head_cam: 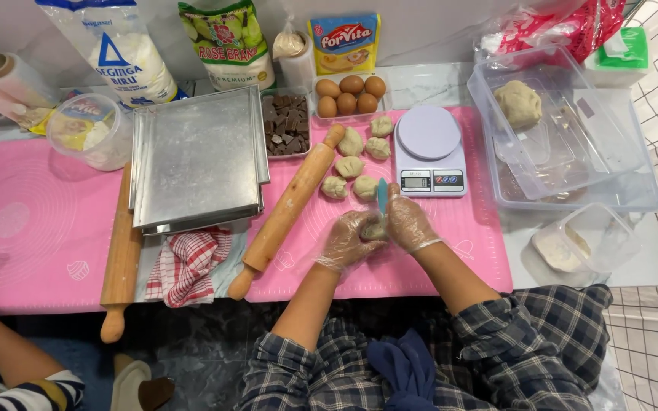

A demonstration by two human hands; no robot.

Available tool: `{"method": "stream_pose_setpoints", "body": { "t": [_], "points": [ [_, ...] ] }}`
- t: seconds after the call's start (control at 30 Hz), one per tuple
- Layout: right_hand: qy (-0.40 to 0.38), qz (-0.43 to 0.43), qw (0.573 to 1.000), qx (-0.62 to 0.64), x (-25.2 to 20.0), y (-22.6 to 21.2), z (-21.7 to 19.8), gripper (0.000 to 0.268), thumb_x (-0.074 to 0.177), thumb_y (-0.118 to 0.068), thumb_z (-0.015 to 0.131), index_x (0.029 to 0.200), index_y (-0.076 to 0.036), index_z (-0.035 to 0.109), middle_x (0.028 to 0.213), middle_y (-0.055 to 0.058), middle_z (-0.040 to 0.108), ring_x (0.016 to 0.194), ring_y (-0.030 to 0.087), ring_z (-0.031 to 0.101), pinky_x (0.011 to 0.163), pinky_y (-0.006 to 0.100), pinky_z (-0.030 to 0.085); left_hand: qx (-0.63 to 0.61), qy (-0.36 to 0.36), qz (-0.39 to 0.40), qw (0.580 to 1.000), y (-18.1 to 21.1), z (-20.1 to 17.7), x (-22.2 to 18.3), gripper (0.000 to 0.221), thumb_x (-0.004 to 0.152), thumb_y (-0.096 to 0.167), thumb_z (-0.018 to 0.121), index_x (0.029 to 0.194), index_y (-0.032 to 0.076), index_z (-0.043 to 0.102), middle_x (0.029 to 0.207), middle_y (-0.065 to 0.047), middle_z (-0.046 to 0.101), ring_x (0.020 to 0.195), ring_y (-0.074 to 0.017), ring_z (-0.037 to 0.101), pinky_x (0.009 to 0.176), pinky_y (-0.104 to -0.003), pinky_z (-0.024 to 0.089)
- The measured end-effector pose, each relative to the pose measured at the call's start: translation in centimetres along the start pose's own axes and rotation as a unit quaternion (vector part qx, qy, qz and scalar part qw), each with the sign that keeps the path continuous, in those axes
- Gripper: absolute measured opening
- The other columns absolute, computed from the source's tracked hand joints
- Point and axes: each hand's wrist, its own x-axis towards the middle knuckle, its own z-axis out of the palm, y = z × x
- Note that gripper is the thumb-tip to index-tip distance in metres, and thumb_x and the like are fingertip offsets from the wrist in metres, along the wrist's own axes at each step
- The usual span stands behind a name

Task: Portioning dough by weighing individual pieces on a digital scale and shaping them into uniform balls.

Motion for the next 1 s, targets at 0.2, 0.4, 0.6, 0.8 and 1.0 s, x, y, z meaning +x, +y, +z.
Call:
{"method": "stream_pose_setpoints", "body": {
  "t": [0.2,0.4,0.6,0.8,1.0],
  "points": [
    [-0.004,0.025,1.000,-0.008,-1.8,-2.3,-2.0,0.059,0.092,-0.010,0.048,0.145,0.013,0.037,0.079,0.024,0.071,0.086,0.045,0.074,0.075,0.057,0.061,0.065,-0.030,0.008,0.997,-0.6,1.0,-0.3,0.058,0.063,0.037,0.091,0.112,0.023,0.063,0.103,-0.011,0.070,0.101,-0.0337,0.070,0.090,-0.046,0.056],
    [0.097,-0.094,0.990,0.034,-2.4,5.2,3.6,0.035,0.091,-0.009,0.052,0.116,0.015,0.059,0.072,0.034,0.067,0.075,0.053,0.071,0.063,0.064,0.055,0.098,-0.016,0.000,0.995,-0.7,0.0,0.0,0.050,0.064,0.040,0.086,0.107,0.028,0.062,0.094,-0.007,0.067,0.090,-0.0311,0.071,0.081,-0.043,0.057],
    [0.005,-0.073,0.995,0.070,-7.0,7.0,-0.1,0.043,0.096,-0.018,0.054,0.131,0.003,0.042,0.080,0.039,0.066,0.087,0.059,0.067,0.075,0.070,0.050,0.031,0.001,0.006,1.000,0.1,-0.5,0.4,0.050,0.060,0.038,0.088,0.103,0.027,0.064,0.091,-0.009,0.069,0.088,-0.0322,0.072,0.078,-0.042,0.057],
    [0.028,0.035,0.998,-0.042,-5.7,15.9,-2.1,0.043,0.090,-0.041,0.067,0.121,-0.012,0.065,0.096,0.025,0.076,0.100,0.045,0.072,0.088,0.055,0.057,-0.054,0.018,-0.031,0.998,-2.4,0.3,0.1,0.050,0.057,0.033,0.089,0.103,0.028,0.067,0.091,-0.005,0.071,0.083,-0.0273,0.072,0.074,-0.035,0.058],
    [0.143,0.058,0.964,-0.216,-6.3,13.5,-3.0,0.047,0.077,-0.046,0.078,0.116,-0.020,0.070,0.090,0.011,0.076,0.090,0.032,0.076,0.079,0.047,0.061,-0.149,-0.002,-0.021,0.989,2.4,-1.3,-0.5,0.081,0.055,0.033,0.094,0.129,0.023,0.064,0.113,-0.014,0.069,0.106,-0.0356,0.068,0.093,-0.044,0.055]
  ]
}}
